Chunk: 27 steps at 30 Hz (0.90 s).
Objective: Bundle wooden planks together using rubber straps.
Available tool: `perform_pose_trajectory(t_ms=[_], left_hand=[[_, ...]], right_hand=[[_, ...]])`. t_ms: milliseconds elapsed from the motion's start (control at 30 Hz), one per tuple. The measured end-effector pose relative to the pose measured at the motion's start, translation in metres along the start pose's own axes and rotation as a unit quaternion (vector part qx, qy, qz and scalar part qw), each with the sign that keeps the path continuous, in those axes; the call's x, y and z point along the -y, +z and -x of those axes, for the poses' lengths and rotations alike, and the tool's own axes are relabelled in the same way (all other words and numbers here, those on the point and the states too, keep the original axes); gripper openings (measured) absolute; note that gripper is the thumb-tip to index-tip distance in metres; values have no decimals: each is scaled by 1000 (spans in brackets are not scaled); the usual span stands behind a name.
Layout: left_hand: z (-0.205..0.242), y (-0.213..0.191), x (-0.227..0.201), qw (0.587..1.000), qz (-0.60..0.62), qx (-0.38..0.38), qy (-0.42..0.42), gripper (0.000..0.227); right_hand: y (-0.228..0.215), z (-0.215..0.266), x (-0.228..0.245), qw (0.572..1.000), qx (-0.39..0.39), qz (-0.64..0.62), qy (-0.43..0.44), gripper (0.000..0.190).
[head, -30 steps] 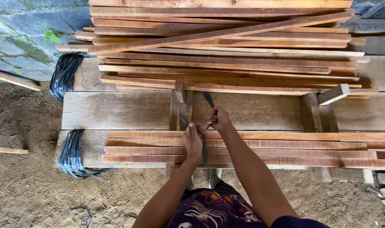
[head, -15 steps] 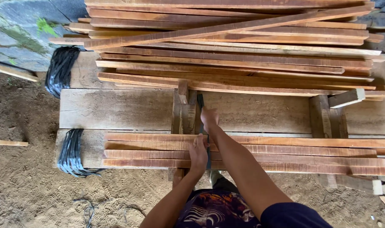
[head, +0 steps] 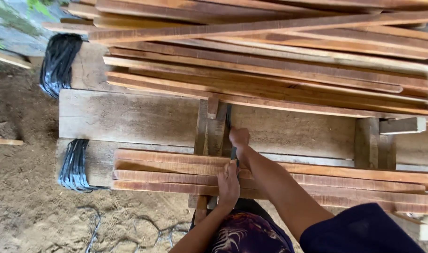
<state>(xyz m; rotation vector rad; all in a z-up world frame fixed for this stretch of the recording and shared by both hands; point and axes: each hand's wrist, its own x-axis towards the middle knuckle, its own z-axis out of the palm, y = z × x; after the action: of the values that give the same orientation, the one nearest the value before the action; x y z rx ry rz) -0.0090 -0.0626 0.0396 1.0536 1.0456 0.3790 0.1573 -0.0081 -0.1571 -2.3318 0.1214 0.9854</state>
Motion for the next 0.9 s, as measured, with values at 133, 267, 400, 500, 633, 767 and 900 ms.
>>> perform_pose_trajectory(t_ms=[133,267,400,500,633,767,900], left_hand=[[1,0,-4,999,-40,-4,14,44],[-10,-2,-10,999,-44,19,2,50],[-47,-8,14,998,-47,45,8,47],[-26,-4,-13,999,-45,21,-15,41],[-15,0,5,998,-56,1,8,43],[15,4,-16,999,-31,-31,27,46],[14,-2,4,996,-36,-30,80,48]], right_hand=[[1,6,11,998,-28,-43,26,52],[15,-27,0,998,-28,-59,19,63],[-11,19,26,964,-34,-264,-5,45],[-32,35,33,947,-14,286,-146,37],[-32,63,48,958,-63,-280,-5,51],[-6,11,18,931,-69,295,-205,30],[-20,47,30,982,-50,92,-155,31]])
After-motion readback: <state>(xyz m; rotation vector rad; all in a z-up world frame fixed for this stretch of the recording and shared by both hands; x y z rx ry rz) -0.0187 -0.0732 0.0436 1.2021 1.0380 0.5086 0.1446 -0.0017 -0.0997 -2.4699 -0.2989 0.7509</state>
